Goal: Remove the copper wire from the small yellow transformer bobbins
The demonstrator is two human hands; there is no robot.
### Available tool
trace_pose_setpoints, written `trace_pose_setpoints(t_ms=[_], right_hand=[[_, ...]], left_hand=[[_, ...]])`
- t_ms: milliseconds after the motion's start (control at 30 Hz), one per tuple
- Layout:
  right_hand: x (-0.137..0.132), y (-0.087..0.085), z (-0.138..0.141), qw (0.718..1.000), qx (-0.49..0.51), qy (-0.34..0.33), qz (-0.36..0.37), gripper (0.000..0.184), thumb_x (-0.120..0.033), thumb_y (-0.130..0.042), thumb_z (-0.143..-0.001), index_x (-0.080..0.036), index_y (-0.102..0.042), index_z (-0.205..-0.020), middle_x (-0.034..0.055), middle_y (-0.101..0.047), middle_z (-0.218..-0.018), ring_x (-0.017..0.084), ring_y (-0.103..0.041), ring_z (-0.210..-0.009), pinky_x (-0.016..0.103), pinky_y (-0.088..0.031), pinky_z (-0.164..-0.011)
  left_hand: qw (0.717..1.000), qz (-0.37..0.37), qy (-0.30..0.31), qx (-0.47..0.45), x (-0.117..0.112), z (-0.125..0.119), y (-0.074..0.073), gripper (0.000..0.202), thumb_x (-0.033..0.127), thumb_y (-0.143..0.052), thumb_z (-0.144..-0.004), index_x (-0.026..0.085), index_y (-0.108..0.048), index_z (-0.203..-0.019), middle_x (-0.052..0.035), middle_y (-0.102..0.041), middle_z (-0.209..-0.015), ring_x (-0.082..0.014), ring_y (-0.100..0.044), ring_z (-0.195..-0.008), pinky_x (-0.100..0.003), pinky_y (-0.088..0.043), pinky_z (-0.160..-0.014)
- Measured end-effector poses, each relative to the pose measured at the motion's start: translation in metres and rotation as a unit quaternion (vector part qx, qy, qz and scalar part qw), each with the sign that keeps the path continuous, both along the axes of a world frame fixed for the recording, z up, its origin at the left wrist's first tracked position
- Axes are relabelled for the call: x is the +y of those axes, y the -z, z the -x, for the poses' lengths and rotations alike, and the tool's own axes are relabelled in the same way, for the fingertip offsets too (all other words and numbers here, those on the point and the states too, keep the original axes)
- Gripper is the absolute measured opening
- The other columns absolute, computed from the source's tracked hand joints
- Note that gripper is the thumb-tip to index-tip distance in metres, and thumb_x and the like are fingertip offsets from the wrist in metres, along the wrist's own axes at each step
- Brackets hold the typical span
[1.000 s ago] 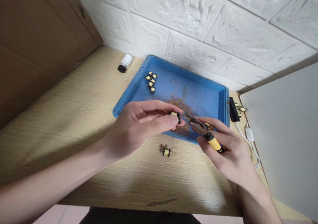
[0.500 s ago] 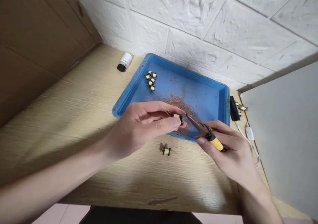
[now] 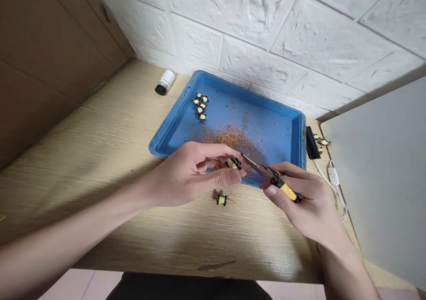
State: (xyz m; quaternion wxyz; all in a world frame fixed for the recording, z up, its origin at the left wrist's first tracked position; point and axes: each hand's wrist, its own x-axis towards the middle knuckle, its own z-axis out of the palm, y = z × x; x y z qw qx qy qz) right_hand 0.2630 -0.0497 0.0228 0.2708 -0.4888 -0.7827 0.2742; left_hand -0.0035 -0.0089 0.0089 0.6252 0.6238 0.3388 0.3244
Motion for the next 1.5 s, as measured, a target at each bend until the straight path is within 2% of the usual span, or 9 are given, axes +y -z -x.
trace_pose_setpoints(t_ms=[100, 233, 500, 700, 900, 1000, 1100, 1233, 1500], right_hand=[[0.0, 0.0, 0.001, 1.0, -0.004, -0.002, -0.003, 0.033, -0.032, -0.073, -0.101, -0.018, -0.073, -0.072, 0.0044, -0.078, -0.095, 0.011, -0.068, -0.07, 0.022, -0.051, -0.06], [0.0, 0.0, 0.003, 1.0, -0.007, -0.011, -0.017, 0.031, -0.032, -0.072, -0.102, -0.017, -0.076, -0.075, 0.005, -0.078, -0.093, 0.011, -0.068, -0.069, 0.021, -0.052, -0.061], [-0.001, 0.0, 0.004, 1.0, -0.016, -0.002, -0.024, 0.035, -0.033, -0.072, -0.102, -0.017, -0.074, -0.071, 0.0039, -0.078, -0.092, 0.01, -0.068, -0.068, 0.022, -0.05, -0.061], [-0.005, -0.001, 0.005, 1.0, -0.028, 0.008, 0.004, 0.036, -0.037, -0.072, -0.103, -0.019, -0.074, -0.072, 0.005, -0.079, -0.094, 0.013, -0.069, -0.069, 0.025, -0.05, -0.06], [0.01, 0.005, -0.015, 0.976, -0.08, 0.193, -0.062, 0.052, -0.05, -0.07, -0.103, -0.02, -0.065, -0.06, 0.0061, -0.076, -0.085, 0.016, -0.066, -0.066, 0.031, -0.041, -0.055], [0.013, 0.001, -0.019, 0.976, -0.054, 0.199, -0.071, 0.045, -0.046, -0.072, -0.102, -0.021, -0.071, -0.065, 0.006, -0.079, -0.093, 0.017, -0.07, -0.074, 0.031, -0.046, -0.06], [0.008, -0.003, -0.012, 0.986, -0.039, 0.148, -0.063, 0.036, -0.038, -0.078, -0.099, -0.022, -0.072, -0.068, 0.0022, -0.079, -0.095, 0.015, -0.071, -0.076, 0.028, -0.05, -0.066], [0.004, -0.003, -0.005, 0.991, -0.037, 0.114, -0.052, 0.023, -0.028, -0.077, -0.098, -0.022, -0.076, -0.076, 0.0, -0.079, -0.098, 0.012, -0.071, -0.077, 0.028, -0.05, -0.068], [0.004, 0.003, -0.014, 0.988, -0.071, 0.104, -0.094, 0.018, -0.02, -0.074, -0.097, -0.021, -0.073, -0.079, 0.0021, -0.078, -0.112, 0.014, -0.075, -0.086, 0.03, -0.054, -0.078]], left_hand=[[1.0, 0.0, 0.002, -0.008, 0.0, -0.002, -0.002, 0.017, 0.035, -0.073, -0.099, 0.022, -0.083, -0.096, 0.001, -0.077, -0.078, -0.0098, -0.056, -0.057, -0.02, -0.035, -0.049], [1.0, -0.019, -0.005, 0.0, -0.002, -0.001, -0.003, 0.017, 0.033, -0.071, -0.099, 0.022, -0.083, -0.092, -0.001, -0.079, -0.082, -0.0139, -0.066, -0.068, -0.021, -0.046, -0.059], [0.981, -0.189, -0.027, 0.042, -0.006, 0.003, 0.003, 0.03, 0.026, -0.066, -0.103, 0.019, -0.077, -0.075, -0.0023, -0.076, -0.073, -0.0114, -0.064, -0.058, -0.022, -0.045, -0.054], [0.965, -0.254, -0.049, 0.039, -0.01, 0.001, 0.002, 0.037, 0.018, -0.066, -0.102, 0.017, -0.068, -0.065, 0.0006, -0.067, -0.062, -0.0085, -0.055, -0.049, -0.023, -0.039, -0.047], [0.92, -0.387, 0.056, -0.017, -0.031, -0.011, 0.002, 0.019, 0.015, -0.062, -0.103, 0.009, -0.075, -0.09, -0.003, -0.067, -0.065, -0.0133, -0.056, -0.049, -0.031, -0.041, -0.045], [0.937, -0.35, -0.024, 0.0, -0.028, -0.009, 0.0, 0.017, 0.018, -0.069, -0.103, 0.015, -0.075, -0.087, -0.0052, -0.077, -0.077, -0.013, -0.069, -0.061, -0.023, -0.05, -0.055], [0.944, -0.321, -0.074, 0.01, -0.02, -0.004, -0.003, 0.016, 0.019, -0.072, -0.101, 0.014, -0.077, -0.086, -0.0033, -0.076, -0.076, -0.0097, -0.068, -0.061, -0.018, -0.05, -0.056], [0.944, -0.317, -0.096, 0.001, -0.016, -0.004, -0.006, 0.025, 0.017, -0.071, -0.1, 0.015, -0.073, -0.075, -0.0001, -0.072, -0.068, -0.0067, -0.063, -0.055, -0.015, -0.046, -0.051], [0.953, -0.286, -0.096, -0.005, -0.018, -0.006, -0.004, 0.024, 0.022, -0.074, -0.099, 0.016, -0.075, -0.076, -0.0034, -0.076, -0.07, -0.0104, -0.067, -0.056, -0.019, -0.049, -0.05]])
